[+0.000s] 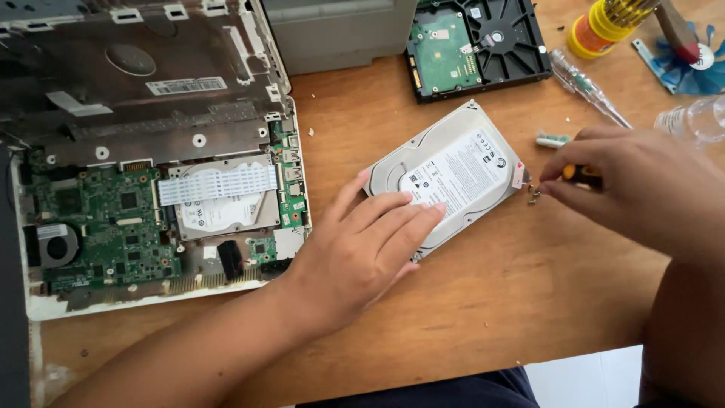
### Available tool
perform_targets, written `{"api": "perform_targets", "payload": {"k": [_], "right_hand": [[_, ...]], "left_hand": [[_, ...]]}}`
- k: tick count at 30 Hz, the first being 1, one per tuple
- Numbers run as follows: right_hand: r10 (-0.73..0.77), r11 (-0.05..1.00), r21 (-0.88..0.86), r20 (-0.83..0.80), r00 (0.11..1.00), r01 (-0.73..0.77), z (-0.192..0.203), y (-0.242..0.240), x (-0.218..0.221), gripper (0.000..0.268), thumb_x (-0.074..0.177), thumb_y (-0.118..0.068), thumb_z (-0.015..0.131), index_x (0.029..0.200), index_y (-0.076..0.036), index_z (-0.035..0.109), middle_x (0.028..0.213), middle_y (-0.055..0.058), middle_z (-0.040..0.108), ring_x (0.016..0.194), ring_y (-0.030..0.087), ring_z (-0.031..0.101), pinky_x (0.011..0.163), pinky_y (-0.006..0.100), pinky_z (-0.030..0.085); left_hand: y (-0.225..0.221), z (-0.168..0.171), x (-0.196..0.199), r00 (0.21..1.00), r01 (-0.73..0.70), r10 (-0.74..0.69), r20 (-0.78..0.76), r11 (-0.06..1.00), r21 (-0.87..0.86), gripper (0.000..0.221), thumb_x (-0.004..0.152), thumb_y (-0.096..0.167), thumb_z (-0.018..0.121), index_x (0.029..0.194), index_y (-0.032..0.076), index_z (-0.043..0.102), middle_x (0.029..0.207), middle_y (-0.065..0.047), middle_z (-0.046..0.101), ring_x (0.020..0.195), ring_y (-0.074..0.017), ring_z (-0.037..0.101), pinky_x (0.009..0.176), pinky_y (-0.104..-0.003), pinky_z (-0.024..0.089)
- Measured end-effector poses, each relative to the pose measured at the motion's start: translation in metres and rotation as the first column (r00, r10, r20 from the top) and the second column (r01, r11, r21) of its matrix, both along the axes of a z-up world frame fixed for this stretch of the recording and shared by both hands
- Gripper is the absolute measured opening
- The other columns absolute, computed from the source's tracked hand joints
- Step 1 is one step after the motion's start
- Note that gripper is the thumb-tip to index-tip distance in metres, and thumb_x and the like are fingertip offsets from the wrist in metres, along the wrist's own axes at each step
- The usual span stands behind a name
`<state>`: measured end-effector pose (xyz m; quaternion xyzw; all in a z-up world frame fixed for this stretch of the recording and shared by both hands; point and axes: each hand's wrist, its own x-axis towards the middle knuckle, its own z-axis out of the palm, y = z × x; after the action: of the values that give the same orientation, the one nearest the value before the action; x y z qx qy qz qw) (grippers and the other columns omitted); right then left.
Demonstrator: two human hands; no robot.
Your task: Unscrewing screws from a hard drive using a small screwdriver on a workbench
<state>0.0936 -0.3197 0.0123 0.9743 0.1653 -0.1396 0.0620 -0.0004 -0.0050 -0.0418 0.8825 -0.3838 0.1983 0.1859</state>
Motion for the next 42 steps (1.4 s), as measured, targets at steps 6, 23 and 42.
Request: {"api": "perform_targets", "payload": {"k": [6, 23, 42], "right_hand": [[-0.073, 0.983, -0.166, 0.005, 0.997, 0.073, 0.0, 0.024, -0.008, 0.026, 0.09, -0.052, 0.059, 0.108, -0.045, 0.077, 0.139, -0.009, 0.067, 0.118, 0.021, 0.069, 0.082, 0.047, 0.062], [0.364, 0.815, 0.438, 0.121, 0.924, -0.378, -0.003, 0.048, -0.032, 0.004, 0.09, -0.027, 0.072, 0.092, -0.025, 0.072, 0.092, -0.006, 0.067, 0.057, 0.018, 0.063, 0.056, 0.037, 0.045], [0.687, 0.687, -0.165, 0.465, 0.558, -0.708, -0.009, 0.054, -0.057, 0.031, 0.106, -0.006, 0.057, 0.079, -0.019, 0.05, 0.076, 0.0, 0.045, 0.067, 0.02, 0.055, 0.057, 0.032, 0.044]], "left_hand": [[-0.001, 0.001, -0.001, 1.0, -0.021, 0.021, 0.005, 1.0, -0.015, 0.065, 0.082, 0.02, 0.09, 0.139, 0.007, 0.06, 0.121, -0.007, 0.071, 0.121, -0.0242, 0.063, 0.114, -0.063, 0.041], [-0.001, -0.001, -0.002, 0.999, -0.018, 0.017, -0.034, 1.0, -0.02, 0.07, 0.08, 0.026, 0.09, 0.141, 0.01, 0.059, 0.125, -0.005, 0.07, 0.123, -0.0237, 0.061, 0.117, -0.065, 0.036], [-0.001, 0.0, -0.003, 1.0, -0.018, 0.017, -0.025, 1.0, -0.021, 0.061, 0.085, 0.023, 0.087, 0.139, 0.01, 0.061, 0.131, -0.004, 0.069, 0.124, -0.0249, 0.062, 0.116, -0.066, 0.037]]}}
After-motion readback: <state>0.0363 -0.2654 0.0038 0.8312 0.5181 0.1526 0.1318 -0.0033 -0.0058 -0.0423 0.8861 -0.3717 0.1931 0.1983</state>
